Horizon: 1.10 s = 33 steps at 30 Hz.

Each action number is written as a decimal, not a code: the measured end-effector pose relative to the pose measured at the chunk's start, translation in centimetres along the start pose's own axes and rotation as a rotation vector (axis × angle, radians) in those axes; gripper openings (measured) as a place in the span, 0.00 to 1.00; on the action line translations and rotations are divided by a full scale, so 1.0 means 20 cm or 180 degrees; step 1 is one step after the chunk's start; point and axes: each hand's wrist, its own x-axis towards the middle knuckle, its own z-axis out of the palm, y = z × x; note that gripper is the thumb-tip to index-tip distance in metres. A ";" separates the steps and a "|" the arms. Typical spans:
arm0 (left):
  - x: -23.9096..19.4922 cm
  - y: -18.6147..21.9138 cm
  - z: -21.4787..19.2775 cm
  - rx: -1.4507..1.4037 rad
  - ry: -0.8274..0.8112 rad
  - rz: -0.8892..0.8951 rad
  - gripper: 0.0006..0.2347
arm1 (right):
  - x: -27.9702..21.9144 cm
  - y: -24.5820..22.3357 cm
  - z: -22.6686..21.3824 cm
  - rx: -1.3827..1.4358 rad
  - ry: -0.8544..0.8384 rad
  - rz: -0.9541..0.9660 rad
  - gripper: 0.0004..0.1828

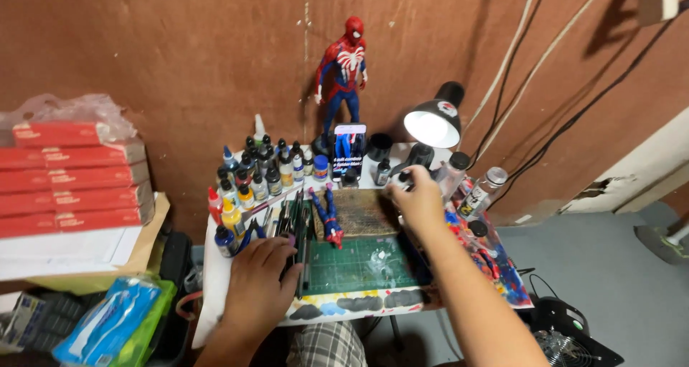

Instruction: Using a utility knife and sanding stick to clean up mold lines and imperfections on a small action figure at a hobbyist workbench.

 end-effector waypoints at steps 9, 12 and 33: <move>-0.04 0.02 0.05 -0.0032 -0.0282 0.0004 0.09 | 0.09 0.06 0.06 -0.0831 -0.0515 0.0446 0.21; 0.01 0.06 0.07 -0.0237 -0.0300 0.0007 0.11 | 0.11 0.08 0.09 -0.0887 -0.0475 0.0408 0.20; 0.57 -0.10 0.38 0.0946 0.0099 0.2597 0.05 | 0.02 -0.16 0.06 -0.2086 -0.2769 -0.1320 0.69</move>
